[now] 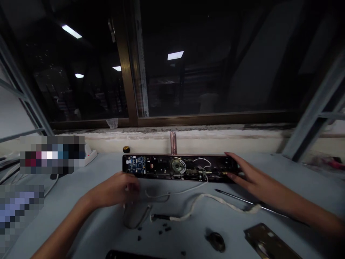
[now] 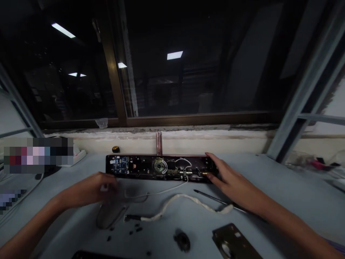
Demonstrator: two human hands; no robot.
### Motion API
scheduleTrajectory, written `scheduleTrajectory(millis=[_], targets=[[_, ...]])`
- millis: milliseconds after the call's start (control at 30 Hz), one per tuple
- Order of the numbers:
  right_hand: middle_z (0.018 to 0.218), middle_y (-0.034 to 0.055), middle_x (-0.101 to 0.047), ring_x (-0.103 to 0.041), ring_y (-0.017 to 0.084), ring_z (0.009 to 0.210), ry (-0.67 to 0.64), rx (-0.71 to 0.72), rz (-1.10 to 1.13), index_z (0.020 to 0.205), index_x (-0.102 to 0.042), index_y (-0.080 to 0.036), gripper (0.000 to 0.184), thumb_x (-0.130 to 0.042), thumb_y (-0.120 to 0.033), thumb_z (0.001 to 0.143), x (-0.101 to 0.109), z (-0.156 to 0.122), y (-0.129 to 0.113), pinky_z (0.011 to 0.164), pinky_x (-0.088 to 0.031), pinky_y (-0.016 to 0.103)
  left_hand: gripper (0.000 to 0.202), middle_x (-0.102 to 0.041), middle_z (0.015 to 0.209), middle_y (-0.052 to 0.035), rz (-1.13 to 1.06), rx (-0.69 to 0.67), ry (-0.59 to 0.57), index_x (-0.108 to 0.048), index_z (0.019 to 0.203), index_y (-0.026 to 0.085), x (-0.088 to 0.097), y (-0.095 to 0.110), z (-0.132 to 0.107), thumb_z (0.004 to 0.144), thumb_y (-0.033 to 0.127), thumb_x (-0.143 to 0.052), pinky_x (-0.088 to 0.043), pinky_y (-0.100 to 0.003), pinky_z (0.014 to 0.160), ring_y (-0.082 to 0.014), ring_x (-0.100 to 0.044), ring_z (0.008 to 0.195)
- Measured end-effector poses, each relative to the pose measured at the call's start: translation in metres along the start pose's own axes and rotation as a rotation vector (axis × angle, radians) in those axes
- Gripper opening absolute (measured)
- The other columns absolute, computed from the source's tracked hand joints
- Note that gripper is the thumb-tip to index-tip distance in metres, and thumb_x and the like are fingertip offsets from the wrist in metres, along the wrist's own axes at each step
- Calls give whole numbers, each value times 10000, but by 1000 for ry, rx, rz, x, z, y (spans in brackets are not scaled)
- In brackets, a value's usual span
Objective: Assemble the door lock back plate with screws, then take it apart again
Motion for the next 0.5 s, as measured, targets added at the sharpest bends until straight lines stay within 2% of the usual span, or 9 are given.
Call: scheduleTrajectory(millis=[100,167,233,300,367,467,500], targets=[[1289,65,-360,-395,253,1157,38,49,-72,1332,-193,-288,513,-283,-484,866,12,-1,-11,982,-310,442,133,-621,817,7,-7,-120,110,-629,831,195,4,25,-1,770,152,-519,-390,-224,707,-126,-550,769],[1262,77,-369,-395,245,1150,87,79,-126,1311,-253,-252,483,-274,-454,873,22,-2,-22,985,-307,421,112,-617,863,6,-5,-223,78,-625,867,211,-8,48,0,767,224,-577,-383,-242,756,-141,-543,826],[1232,94,-392,-405,241,1133,155,129,-164,1262,-330,-213,438,-282,-421,879,32,-4,-38,970,-325,408,123,-616,851,4,33,-270,31,-624,849,211,-24,65,1,745,277,-620,-380,-262,768,-156,-540,830],[1171,96,-453,-449,229,1082,200,239,-188,1193,-401,-202,365,-302,-374,887,40,-8,-63,922,-371,398,70,-615,792,4,86,-283,18,-619,775,192,-34,73,2,764,259,-602,-376,-277,764,-159,-541,801],[1103,83,-514,-487,223,1025,223,396,-230,1141,-451,-218,295,-330,-323,893,44,-17,-95,854,-407,400,94,-614,755,3,123,-298,47,-613,739,179,-36,74,2,800,214,-552,-370,-287,763,-155,-541,782],[1107,74,-532,-460,245,1059,243,582,-281,1110,-495,-239,253,-405,-292,880,45,-34,-143,853,-381,444,115,-626,809,-7,90,-323,158,-623,843,189,-27,76,1,832,221,-513,-369,-290,756,-152,-544,789],[1118,71,-530,-445,235,1084,190,604,-241,1132,-483,-238,270,-434,-301,874,41,-38,-154,873,-381,428,131,-632,825,-11,56,-331,198,-625,877,194,-23,77,1,838,234,-507,-372,-288,753,-150,-547,788]])
Point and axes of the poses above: each hand's wrist, its own z-axis towards the middle knuckle, its own x-axis out of the back of the hand, y = z × x, the point moved 9 cm from there along z, towards the middle knuckle
